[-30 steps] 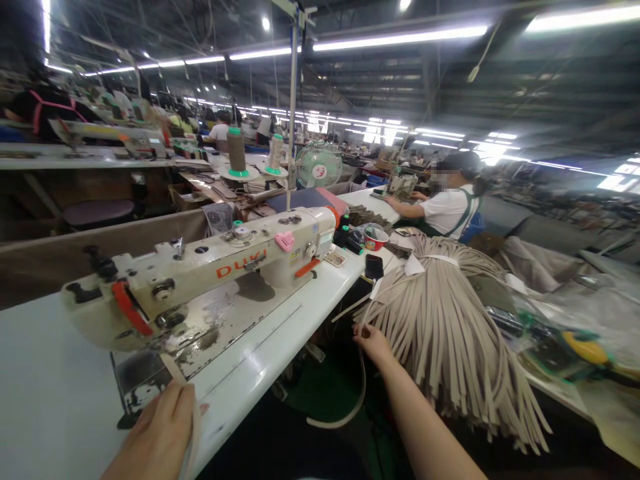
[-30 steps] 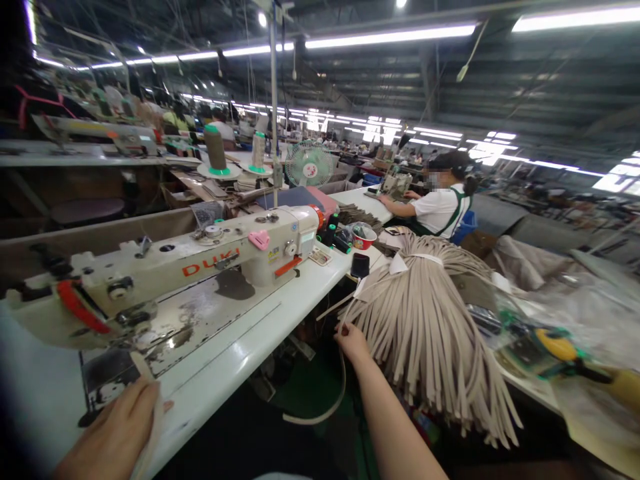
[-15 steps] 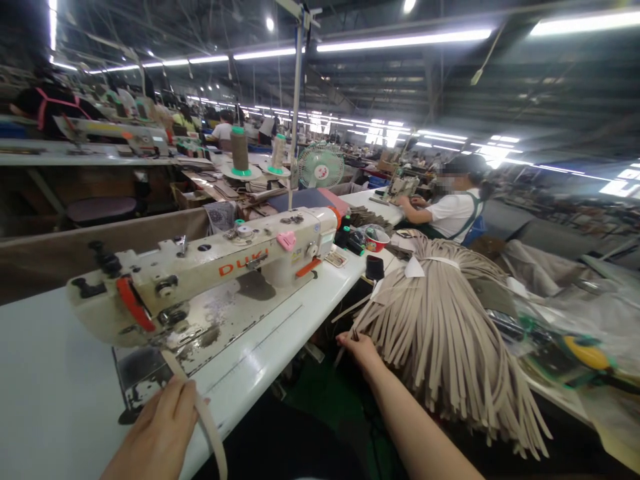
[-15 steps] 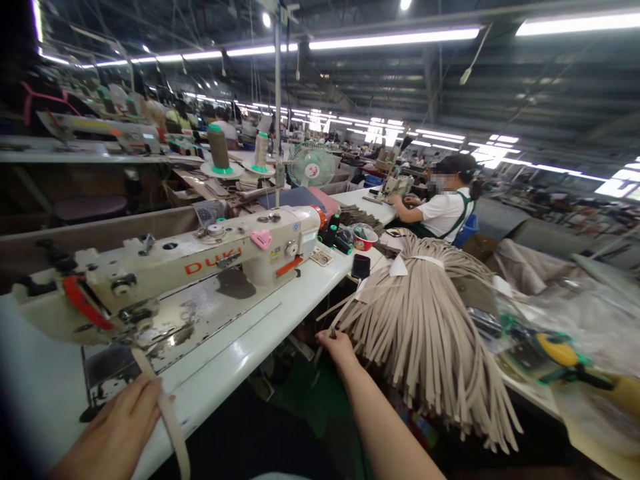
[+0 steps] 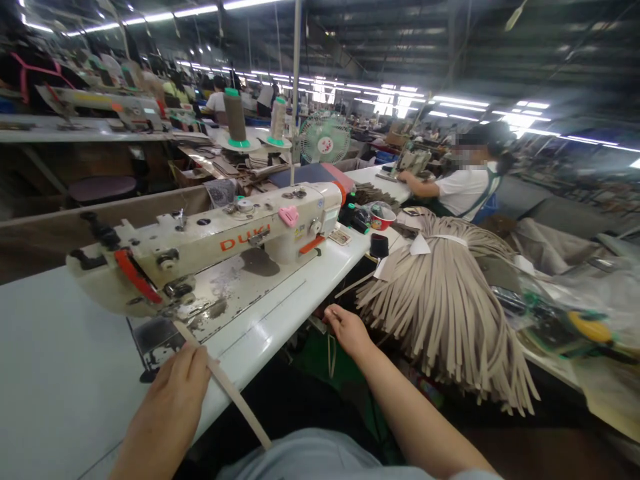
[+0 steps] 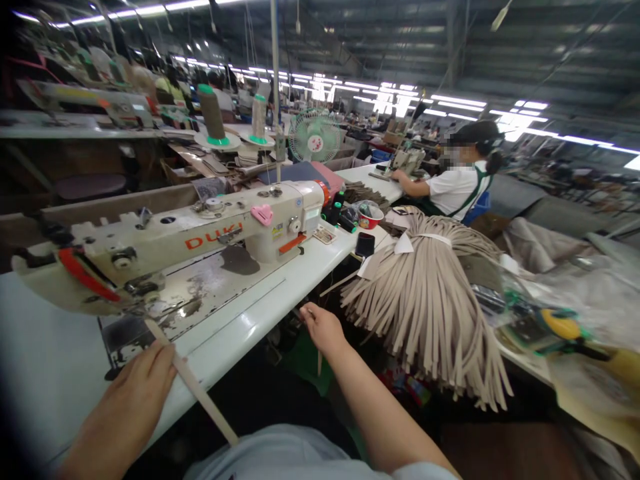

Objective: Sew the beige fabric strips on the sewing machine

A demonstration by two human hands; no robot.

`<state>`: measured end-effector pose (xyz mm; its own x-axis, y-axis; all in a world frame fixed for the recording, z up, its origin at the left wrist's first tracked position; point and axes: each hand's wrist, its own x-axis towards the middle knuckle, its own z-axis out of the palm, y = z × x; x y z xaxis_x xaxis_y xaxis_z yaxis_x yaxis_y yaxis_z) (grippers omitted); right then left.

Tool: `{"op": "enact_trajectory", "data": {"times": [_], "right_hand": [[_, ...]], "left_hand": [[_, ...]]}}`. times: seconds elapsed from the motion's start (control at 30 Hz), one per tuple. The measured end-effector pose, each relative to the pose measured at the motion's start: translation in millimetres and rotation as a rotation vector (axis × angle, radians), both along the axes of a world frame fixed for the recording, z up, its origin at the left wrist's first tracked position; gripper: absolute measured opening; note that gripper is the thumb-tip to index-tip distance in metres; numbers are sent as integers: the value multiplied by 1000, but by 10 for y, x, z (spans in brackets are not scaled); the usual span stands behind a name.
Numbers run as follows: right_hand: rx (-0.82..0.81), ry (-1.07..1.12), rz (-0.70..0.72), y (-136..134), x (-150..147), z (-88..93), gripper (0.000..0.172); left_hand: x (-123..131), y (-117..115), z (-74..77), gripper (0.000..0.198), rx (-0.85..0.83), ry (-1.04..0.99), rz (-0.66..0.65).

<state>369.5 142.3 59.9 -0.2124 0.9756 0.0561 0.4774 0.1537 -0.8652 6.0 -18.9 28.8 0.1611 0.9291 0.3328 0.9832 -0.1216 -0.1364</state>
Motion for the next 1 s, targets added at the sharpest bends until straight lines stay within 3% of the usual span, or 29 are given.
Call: {"op": "enact_trajectory", "data": {"times": [0.23, 0.4, 0.53, 0.63, 0.83, 0.93, 1.0], "right_hand": [[44, -49, 365, -266, -372, 335, 5], [129, -53, 481, -226, -424, 414, 20], [263, -253, 581, -182, -411, 330, 32], [301, -363, 575, -178, -399, 250, 37], [101, -309, 481, -159, -484, 283, 48], [-23, -234, 531, -159, -566, 352, 54], [-16, -201, 573, -164, -615, 364, 50]], "left_hand": [[94, 41, 99, 31, 60, -43, 45], [290, 41, 253, 27, 78, -99, 133], [347, 95, 328, 29, 104, -82, 166], [348, 115, 351, 23, 114, -82, 181], [368, 98, 388, 27, 48, -102, 194], [373, 97, 407, 28, 24, -104, 198], [372, 98, 420, 27, 25, -118, 200]]}}
